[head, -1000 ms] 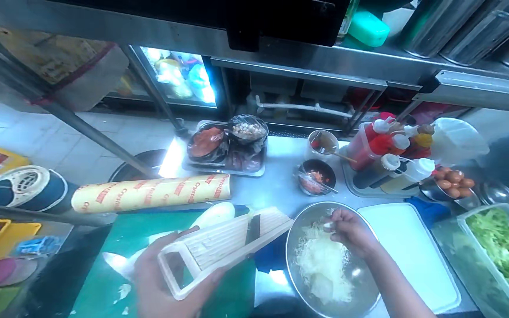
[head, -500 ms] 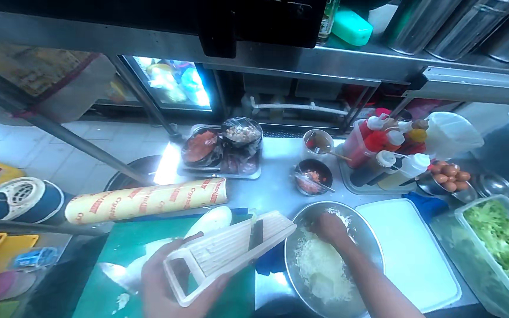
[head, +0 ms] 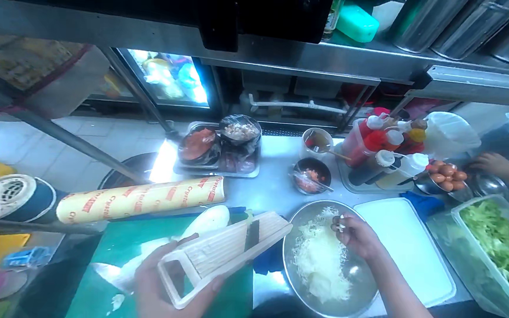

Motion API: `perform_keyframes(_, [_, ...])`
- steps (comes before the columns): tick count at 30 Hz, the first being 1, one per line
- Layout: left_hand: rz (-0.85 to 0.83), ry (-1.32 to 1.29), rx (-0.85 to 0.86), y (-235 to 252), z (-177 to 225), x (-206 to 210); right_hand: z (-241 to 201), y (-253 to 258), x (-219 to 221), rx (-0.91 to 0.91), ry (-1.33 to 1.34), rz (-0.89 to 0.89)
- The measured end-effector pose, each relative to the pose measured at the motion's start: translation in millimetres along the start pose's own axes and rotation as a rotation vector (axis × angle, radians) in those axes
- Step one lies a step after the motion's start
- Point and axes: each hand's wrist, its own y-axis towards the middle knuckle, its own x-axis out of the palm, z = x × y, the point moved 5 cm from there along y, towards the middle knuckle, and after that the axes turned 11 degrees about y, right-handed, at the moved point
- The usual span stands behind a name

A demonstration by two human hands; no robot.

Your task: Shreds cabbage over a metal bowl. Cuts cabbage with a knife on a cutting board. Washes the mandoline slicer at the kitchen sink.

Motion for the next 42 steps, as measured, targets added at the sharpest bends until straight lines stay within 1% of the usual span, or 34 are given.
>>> perform_keyframes(2, [-0.016,-0.012,-0.008,1.8,1.2,4.3,0.5,-6.6,-17.9,-0.023,0.138,-0.019])
perform_keyframes(4, [-0.029,-0.024,-0.011,4.7,3.7,10.1,2.7,-6.3,-25.6,-0.044,0.111,-0.014])
perform_keyframes(5, [-0.036,-0.027,-0.007,6.0,4.2,12.8,3.8,-4.2,-23.9,-0.048,0.035,-0.005])
perform_keyframes(7, [-0.048,-0.034,0.008,7.8,5.0,17.5,6.5,3.0,-10.9,-0.026,-0.224,0.024])
perform_keyframes(9, [-0.062,-0.04,0.019,9.0,6.6,21.4,10.5,16.5,4.9,-0.015,-0.576,0.074])
perform_keyframes(12, [-0.072,-0.039,0.026,10.0,10.9,23.3,20.8,47.3,21.9,-0.076,-1.305,0.138])
perform_keyframes(13, [-0.072,-0.041,0.029,10.0,11.9,23.0,25.0,53.4,30.1,-0.083,-1.499,0.167])
perform_keyframes(14, [-0.071,-0.046,0.035,9.4,12.2,22.2,29.9,56.7,37.6,-0.072,-1.633,0.21])
perform_keyframes(16, [-0.065,-0.049,0.043,7.9,10.3,19.0,38.2,58.1,51.5,-0.022,-1.79,0.312])
perform_keyframes(19, [-0.049,-0.031,0.047,5.5,8.1,14.1,47.3,61.2,58.5,0.038,-1.847,0.379])
perform_keyframes(22, [-0.031,-0.01,0.042,3.2,4.5,9.8,50.1,66.7,56.0,0.057,-1.823,0.379])
perform_keyframes(28, [-0.043,-0.028,0.029,5.1,1.4,13.2,47.8,60.7,52.5,0.07,-1.874,0.412])
perform_keyframes(36, [-0.068,-0.055,0.026,8.4,2.8,21.9,51.3,65.2,42.0,0.048,-1.827,0.389])
perform_keyframes(42, [-0.067,-0.057,0.025,7.0,1.6,22.3,54.2,67.1,38.1,0.014,-1.79,0.435])
